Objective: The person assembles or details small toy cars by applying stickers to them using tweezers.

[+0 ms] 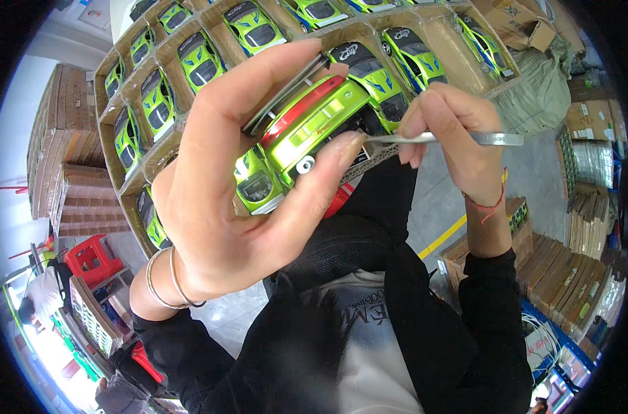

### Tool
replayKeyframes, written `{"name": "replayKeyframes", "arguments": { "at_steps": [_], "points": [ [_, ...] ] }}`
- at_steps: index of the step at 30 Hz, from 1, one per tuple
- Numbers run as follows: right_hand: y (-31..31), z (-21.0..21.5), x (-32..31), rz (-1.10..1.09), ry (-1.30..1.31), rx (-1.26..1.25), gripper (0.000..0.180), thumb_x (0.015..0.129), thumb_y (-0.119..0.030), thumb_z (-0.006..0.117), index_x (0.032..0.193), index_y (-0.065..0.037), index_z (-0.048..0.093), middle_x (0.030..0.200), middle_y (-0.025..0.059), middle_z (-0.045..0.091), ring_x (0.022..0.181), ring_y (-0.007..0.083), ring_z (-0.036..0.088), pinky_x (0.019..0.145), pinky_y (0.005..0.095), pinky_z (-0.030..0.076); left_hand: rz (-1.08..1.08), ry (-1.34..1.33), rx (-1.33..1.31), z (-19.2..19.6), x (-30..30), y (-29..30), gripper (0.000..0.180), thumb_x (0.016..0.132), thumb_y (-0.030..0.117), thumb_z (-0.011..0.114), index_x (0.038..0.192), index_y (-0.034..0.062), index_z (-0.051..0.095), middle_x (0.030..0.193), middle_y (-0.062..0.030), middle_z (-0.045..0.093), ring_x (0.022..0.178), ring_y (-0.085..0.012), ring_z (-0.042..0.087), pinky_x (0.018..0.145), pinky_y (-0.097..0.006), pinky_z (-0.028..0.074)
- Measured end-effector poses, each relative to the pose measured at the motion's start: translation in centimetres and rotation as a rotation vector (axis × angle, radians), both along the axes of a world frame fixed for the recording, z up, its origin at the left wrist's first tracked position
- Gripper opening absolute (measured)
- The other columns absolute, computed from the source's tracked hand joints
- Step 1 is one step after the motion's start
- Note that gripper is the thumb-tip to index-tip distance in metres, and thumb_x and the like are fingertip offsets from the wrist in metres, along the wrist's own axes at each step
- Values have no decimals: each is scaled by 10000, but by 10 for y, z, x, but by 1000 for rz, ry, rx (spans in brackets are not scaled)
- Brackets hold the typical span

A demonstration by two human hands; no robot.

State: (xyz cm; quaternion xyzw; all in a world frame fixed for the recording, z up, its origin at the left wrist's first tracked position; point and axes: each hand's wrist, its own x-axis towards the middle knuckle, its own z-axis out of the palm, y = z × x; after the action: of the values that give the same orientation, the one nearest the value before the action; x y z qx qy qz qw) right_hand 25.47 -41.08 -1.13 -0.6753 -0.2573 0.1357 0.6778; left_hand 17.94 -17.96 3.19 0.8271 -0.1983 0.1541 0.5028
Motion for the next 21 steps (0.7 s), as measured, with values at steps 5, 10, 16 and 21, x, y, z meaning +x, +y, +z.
{"name": "replayKeyframes", "arguments": {
  "at_steps": [5,10,16,21],
  "points": [
    [-2,0,3,-33,56,-107,381,1026,-283,525,836,12,673,662,54,642,554,91,598,508,206,451,-28,-65,1,2,0,0,541,919,-43,605,1392,-101,349,1267,-295,589,1185,-260,589,1037,-332,436],
    [-2,-1,4,-23,88,-116,400,1028,-295,514,826,6,680,660,53,645,544,81,591,496,200,436,-75,-127,1,-1,11,-7,540,910,-59,610,1384,-105,357,1268,-293,590,1175,-256,599,1018,-330,454],
    [0,-2,3,-31,90,-132,402,1025,-306,518,828,5,681,646,44,637,534,74,584,478,198,409,-69,-76,119,1,12,-3,534,906,-70,613,1377,-113,366,1256,-289,599,1173,-257,599,1019,-331,455],
    [0,-2,3,-19,127,-136,398,1020,-301,525,816,5,674,640,50,633,534,75,580,476,206,417,-77,-77,97,0,10,-4,529,909,-67,613,1376,-109,369,1256,-286,599,1174,-257,598,1023,-337,455]
  ]
}}
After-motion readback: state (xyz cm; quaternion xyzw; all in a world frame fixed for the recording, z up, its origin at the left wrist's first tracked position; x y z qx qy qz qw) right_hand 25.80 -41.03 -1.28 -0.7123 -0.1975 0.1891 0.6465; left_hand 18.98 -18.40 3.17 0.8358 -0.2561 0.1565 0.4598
